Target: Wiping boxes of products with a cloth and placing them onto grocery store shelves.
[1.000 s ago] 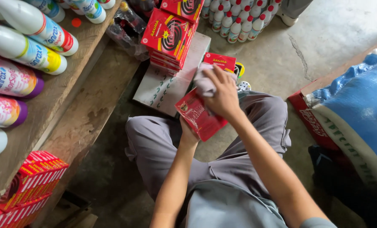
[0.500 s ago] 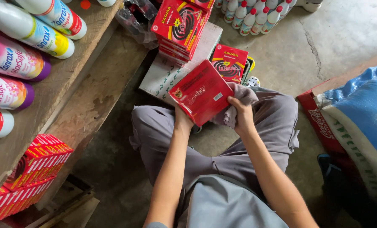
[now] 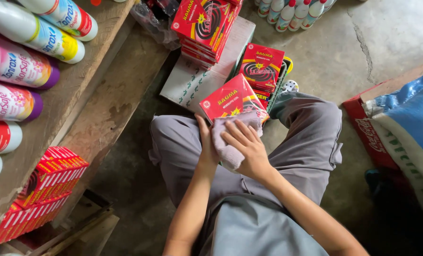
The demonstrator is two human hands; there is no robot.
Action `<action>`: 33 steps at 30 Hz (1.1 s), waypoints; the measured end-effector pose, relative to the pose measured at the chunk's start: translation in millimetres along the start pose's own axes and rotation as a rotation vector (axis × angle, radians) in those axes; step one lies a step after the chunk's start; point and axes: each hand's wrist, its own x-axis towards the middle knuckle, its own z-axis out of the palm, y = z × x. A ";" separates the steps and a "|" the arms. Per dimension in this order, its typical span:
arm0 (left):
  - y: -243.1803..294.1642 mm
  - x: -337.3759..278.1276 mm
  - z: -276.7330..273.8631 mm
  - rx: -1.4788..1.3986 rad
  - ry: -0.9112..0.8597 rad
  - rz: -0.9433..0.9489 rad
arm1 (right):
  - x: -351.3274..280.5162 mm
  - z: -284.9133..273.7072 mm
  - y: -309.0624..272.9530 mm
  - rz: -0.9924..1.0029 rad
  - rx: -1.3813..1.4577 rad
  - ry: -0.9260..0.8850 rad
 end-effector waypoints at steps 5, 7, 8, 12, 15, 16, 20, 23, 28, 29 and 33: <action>-35.7 -1.0 -53.2 0.090 -0.047 0.000 | 42.5 -6.7 -1.8 0.036 0.000 -0.180; -50.4 8.6 -76.3 0.209 -0.065 0.058 | 58.4 -5.9 12.0 0.031 -0.048 -0.051; -39.4 7.9 -48.7 0.211 -0.072 0.055 | 64.5 -5.9 22.7 0.033 -0.053 -0.046; -17.1 3.8 -6.6 0.219 0.022 -0.013 | 76.6 -11.8 53.7 0.168 -0.156 0.130; -5.3 3.6 5.4 0.179 0.040 0.022 | 68.4 -9.0 72.9 0.341 0.026 0.193; 0.2 3.6 14.1 0.141 0.037 0.017 | 64.1 -6.2 80.4 0.433 0.177 0.221; 5.4 14.8 -15.7 0.080 0.073 0.065 | 15.2 30.5 118.5 0.782 0.533 0.044; 17.3 20.8 -33.6 0.076 0.111 0.080 | 7.9 25.4 95.9 0.796 1.219 0.057; 26.4 -3.8 -58.5 -0.123 -0.156 0.052 | 26.1 19.2 54.6 0.958 1.455 0.165; 28.9 -14.6 -35.9 -0.128 -0.142 0.104 | 27.2 27.3 61.0 0.947 1.461 0.104; 25.5 -50.4 -1.8 0.243 -0.179 0.489 | 46.2 52.5 43.4 0.890 1.570 0.106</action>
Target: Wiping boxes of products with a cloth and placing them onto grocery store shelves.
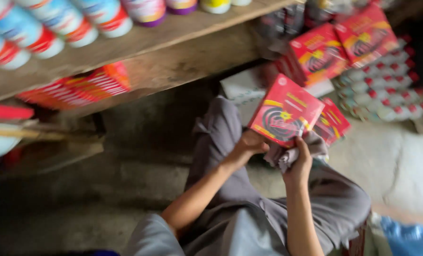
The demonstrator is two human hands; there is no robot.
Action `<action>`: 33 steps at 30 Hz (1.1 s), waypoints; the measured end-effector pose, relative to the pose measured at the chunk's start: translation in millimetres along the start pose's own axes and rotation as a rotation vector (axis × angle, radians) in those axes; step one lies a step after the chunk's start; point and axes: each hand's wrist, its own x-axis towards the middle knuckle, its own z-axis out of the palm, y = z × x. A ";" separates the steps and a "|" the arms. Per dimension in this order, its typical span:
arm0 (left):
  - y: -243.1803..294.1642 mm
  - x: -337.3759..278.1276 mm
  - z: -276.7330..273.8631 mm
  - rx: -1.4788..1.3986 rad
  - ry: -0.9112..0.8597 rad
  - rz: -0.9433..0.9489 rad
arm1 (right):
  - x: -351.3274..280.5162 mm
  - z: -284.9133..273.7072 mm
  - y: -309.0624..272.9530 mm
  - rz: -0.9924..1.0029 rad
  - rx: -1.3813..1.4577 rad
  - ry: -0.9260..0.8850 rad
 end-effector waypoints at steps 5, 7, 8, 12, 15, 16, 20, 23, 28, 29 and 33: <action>-0.4 -24.5 -33.9 0.206 0.462 0.137 | -7.8 64.2 32.6 -0.072 -0.304 -0.171; 18.9 -32.3 -51.0 0.142 0.573 0.256 | -2.0 73.1 52.8 0.000 -0.419 -0.205; 35.1 -40.5 -61.7 0.142 0.590 0.276 | 0.9 74.4 63.7 0.014 -0.427 -0.226; 100.7 -78.3 -104.4 0.100 0.789 0.238 | 0.8 68.2 103.6 0.167 -0.610 -0.292; 122.0 -101.8 -188.7 0.101 0.879 0.284 | -21.6 90.7 118.7 0.215 -0.733 -0.411; 124.5 -109.6 -225.1 0.061 0.902 0.304 | -33.0 103.1 122.2 0.201 -0.803 -0.450; 187.0 -125.6 -273.9 0.042 0.971 0.349 | -26.2 92.3 143.5 0.238 -0.830 -0.499; 227.4 -130.6 -295.5 0.072 1.004 0.403 | -23.8 94.5 143.0 0.304 -0.820 -0.399; 281.0 -128.3 -320.5 0.147 1.008 0.481 | -16.1 82.3 144.2 0.375 -0.750 -0.312; 290.4 -127.4 -325.8 0.147 1.008 0.482 | -16.3 83.3 144.1 0.375 -0.749 -0.313; 316.8 -119.6 -358.9 0.119 1.074 0.538 | -14.1 77.1 142.4 0.387 -0.675 -0.293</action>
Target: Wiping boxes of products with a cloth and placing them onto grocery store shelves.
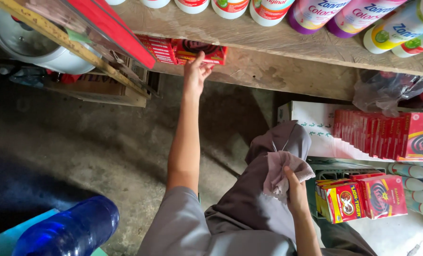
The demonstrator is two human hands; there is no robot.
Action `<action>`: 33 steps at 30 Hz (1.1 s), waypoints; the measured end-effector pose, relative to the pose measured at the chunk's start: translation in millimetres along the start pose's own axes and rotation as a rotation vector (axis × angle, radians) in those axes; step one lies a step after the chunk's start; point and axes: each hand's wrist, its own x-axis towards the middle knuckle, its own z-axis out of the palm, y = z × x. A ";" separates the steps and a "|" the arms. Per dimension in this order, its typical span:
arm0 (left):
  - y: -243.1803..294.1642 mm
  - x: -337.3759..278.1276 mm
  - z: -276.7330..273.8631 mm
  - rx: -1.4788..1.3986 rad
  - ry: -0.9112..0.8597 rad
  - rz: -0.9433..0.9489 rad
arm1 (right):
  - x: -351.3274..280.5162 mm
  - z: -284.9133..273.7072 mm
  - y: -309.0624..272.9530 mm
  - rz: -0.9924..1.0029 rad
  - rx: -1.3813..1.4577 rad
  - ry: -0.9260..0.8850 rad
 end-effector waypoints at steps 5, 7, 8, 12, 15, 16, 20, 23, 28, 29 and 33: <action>3.8 16.4 1.5 0.060 0.096 0.094 | -0.8 -4.0 1.0 0.024 0.040 0.020; 2.7 17.0 2.1 0.248 0.194 0.134 | 1.1 -6.1 3.2 0.046 0.033 0.055; 8.1 16.0 4.7 0.250 0.194 0.137 | 2.0 -6.1 5.1 0.045 0.034 0.052; 12.3 31.2 7.6 0.458 0.259 0.119 | 3.1 -6.8 6.7 0.041 0.051 0.054; 7.1 48.4 -3.3 0.440 0.263 0.096 | 0.2 -8.2 6.7 0.039 0.060 0.054; 7.7 54.7 -6.0 0.397 0.262 0.093 | 0.7 -7.9 6.2 0.038 0.050 0.057; 11.9 58.4 -2.9 0.326 0.239 0.086 | -0.1 -8.2 5.7 0.048 0.064 0.061; 7.9 65.4 -4.6 0.245 0.232 0.076 | -0.6 -9.2 6.1 0.040 0.041 0.070; -0.3 73.6 -1.0 0.083 0.276 0.111 | -2.2 -12.4 7.1 0.052 0.082 0.036; -2.7 74.8 0.7 0.083 0.277 0.113 | -1.6 -13.5 7.4 0.052 0.082 0.034; -5.9 78.7 3.3 0.070 0.311 0.156 | -4.7 -4.9 -1.4 0.039 0.072 0.031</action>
